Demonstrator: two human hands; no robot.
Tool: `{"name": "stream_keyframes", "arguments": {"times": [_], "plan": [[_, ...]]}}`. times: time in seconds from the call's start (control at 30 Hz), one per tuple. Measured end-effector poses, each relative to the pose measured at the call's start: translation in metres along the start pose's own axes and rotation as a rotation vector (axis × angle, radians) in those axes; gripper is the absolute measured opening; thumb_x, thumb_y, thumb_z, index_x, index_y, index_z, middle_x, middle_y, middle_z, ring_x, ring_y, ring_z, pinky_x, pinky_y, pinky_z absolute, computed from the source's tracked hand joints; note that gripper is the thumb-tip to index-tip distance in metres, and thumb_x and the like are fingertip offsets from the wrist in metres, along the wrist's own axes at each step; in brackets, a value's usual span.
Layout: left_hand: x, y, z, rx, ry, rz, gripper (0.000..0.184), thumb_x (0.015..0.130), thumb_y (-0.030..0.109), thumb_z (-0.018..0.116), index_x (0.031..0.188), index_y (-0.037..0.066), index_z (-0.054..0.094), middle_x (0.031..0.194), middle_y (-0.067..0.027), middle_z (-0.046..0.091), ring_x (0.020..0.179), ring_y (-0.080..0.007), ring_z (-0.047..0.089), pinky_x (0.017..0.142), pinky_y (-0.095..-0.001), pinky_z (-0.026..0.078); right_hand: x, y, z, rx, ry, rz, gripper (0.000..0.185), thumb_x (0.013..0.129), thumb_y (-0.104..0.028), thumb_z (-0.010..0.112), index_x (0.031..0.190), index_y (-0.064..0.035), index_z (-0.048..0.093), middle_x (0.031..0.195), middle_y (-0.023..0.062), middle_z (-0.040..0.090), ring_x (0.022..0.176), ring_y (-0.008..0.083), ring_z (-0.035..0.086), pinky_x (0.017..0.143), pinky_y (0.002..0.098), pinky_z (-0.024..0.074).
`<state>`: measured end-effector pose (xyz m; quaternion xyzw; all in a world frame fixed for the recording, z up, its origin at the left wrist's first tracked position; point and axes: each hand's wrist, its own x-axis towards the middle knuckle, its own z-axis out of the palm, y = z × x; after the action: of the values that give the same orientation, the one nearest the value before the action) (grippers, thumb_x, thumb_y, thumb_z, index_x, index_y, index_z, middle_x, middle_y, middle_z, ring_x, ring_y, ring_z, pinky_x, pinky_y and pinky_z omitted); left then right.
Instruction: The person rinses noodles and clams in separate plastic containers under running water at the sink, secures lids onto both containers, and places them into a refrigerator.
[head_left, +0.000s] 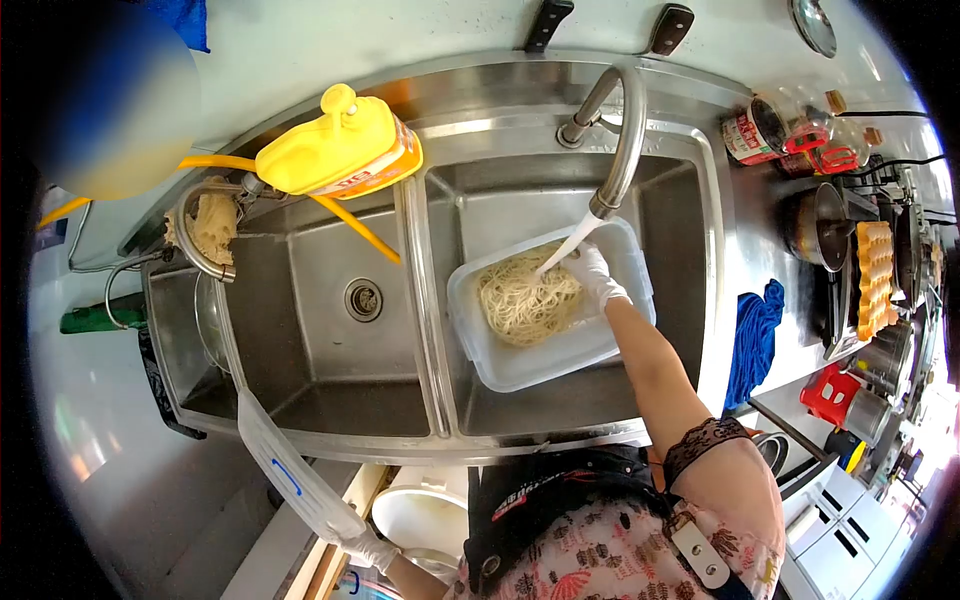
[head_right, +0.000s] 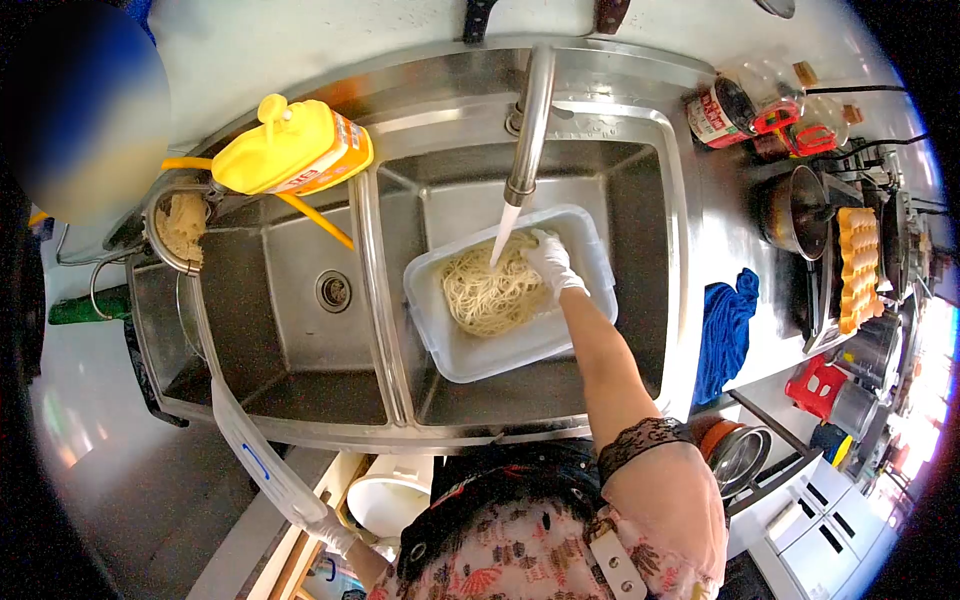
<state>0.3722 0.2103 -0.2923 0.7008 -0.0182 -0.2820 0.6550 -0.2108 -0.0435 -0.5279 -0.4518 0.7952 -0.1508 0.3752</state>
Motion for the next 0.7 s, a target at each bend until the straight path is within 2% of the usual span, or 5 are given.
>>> {"name": "stream_keyframes", "arguments": {"times": [0.13,0.27,0.4,0.53,0.7], "plan": [[-0.006,0.003,-0.010,-0.008,0.019,0.003,0.064,0.084,0.042,0.057,0.133,0.005,0.039,0.126,-0.0149,0.048,0.117,-0.0281,0.045,0.100,-0.0396,0.037,-0.019,0.000,-0.009,-0.279,-0.053,0.024,0.055,0.073,-0.024,0.065,0.125,-0.0118,0.052,0.133,0.0168,0.043,0.118,0.0304,0.047,0.096,0.0399,0.0418],[-0.011,0.005,-0.017,-0.012,0.018,0.000,0.064,0.084,0.042,0.057,0.133,0.005,0.039,0.126,-0.0148,0.048,0.117,-0.0280,0.045,0.100,-0.0395,0.036,-0.042,-0.003,-0.005,-0.401,-0.211,0.089,0.038,0.078,-0.029,0.060,0.112,-0.0124,0.061,0.105,0.0153,0.063,0.095,0.0333,0.061,0.083,0.0419,0.0488],[-0.011,0.006,-0.018,-0.008,0.004,-0.002,0.064,0.084,0.042,0.057,0.133,0.005,0.039,0.126,-0.0147,0.048,0.117,-0.0280,0.045,0.101,-0.0394,0.036,-0.073,0.004,0.027,-0.663,-0.157,-0.506,0.023,0.072,-0.019,0.059,0.091,-0.0088,0.067,0.079,0.0139,0.065,0.077,0.0329,0.063,0.070,0.0426,0.0506],[-0.012,0.008,-0.018,0.003,-0.008,0.007,0.064,0.084,0.042,0.057,0.134,0.005,0.039,0.127,-0.0147,0.048,0.118,-0.0279,0.044,0.101,-0.0393,0.036,-0.105,-0.058,0.029,-0.799,-0.458,-0.747,0.032,0.076,-0.018,0.056,0.106,-0.0109,0.064,0.110,0.0143,0.058,0.113,0.0326,0.049,0.090,0.0548,0.0382],[-0.010,0.006,-0.024,0.007,0.001,0.013,0.065,0.084,0.042,0.057,0.134,0.005,0.039,0.127,-0.0146,0.048,0.118,-0.0278,0.044,0.102,-0.0392,0.035,-0.098,-0.048,0.037,-0.938,-0.374,-0.694,0.036,0.083,-0.020,0.052,0.118,-0.0110,0.058,0.130,0.0118,0.045,0.124,0.0325,0.039,0.096,0.0631,0.0302]]}}
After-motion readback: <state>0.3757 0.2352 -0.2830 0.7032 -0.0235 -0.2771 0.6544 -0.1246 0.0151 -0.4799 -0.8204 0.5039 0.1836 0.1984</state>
